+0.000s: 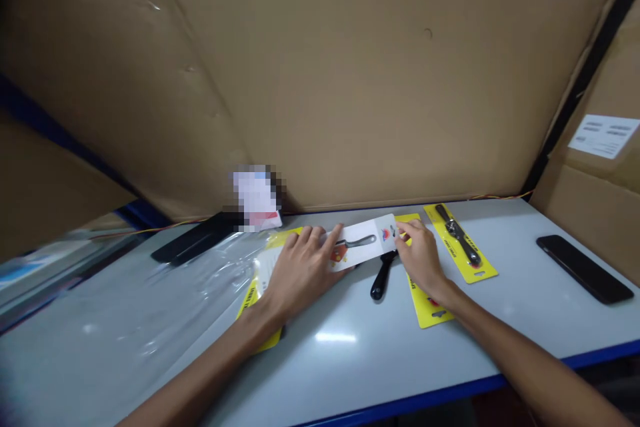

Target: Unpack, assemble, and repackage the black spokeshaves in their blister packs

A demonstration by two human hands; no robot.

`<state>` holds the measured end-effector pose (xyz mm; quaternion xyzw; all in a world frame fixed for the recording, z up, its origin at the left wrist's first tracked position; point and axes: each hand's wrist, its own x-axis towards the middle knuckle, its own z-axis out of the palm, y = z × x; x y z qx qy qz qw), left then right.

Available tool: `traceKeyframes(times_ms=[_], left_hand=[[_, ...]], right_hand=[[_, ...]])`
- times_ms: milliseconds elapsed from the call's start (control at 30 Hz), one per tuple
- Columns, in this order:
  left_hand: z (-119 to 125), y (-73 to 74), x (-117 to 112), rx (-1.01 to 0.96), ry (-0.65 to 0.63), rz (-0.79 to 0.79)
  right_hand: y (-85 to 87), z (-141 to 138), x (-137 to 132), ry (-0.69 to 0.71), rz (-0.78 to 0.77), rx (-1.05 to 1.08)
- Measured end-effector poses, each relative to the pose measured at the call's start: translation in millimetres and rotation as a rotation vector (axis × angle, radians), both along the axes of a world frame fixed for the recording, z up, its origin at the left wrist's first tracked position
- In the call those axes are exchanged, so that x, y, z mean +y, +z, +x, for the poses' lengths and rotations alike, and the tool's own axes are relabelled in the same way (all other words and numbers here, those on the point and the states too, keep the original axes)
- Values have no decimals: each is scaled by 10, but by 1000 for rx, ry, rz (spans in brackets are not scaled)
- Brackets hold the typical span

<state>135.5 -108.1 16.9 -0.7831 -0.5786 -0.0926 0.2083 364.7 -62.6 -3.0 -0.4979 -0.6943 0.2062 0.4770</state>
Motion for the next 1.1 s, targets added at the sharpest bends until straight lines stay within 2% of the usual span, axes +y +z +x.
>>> traceKeyframes(times_ms=[167,233,333,400,567,700,1000,1100], left_hand=[[25,17,8,21,-17,-10],[41,28,-1,37,-28,2],[45,33,-14,51,-10,57],[33,27,-11,59,-2,80],[2,9,11,68,16,74],[-1,9,8,63,23,69],[3,3,-9,72,31,61],[3,6,-11,72,34,68]], right_hand=[[34,-157,-111,163,21,38],[74,-171,-113,132,65,36],[104,-101,-55,-4,95,8],[82,-38,-4,-50,62,-7],[-17,-31,60,-29,-6,-24],[-34,-78,62,-15,-62,5],[-12,-37,62,76,-240,304],[1,-39,60,88,-254,363]])
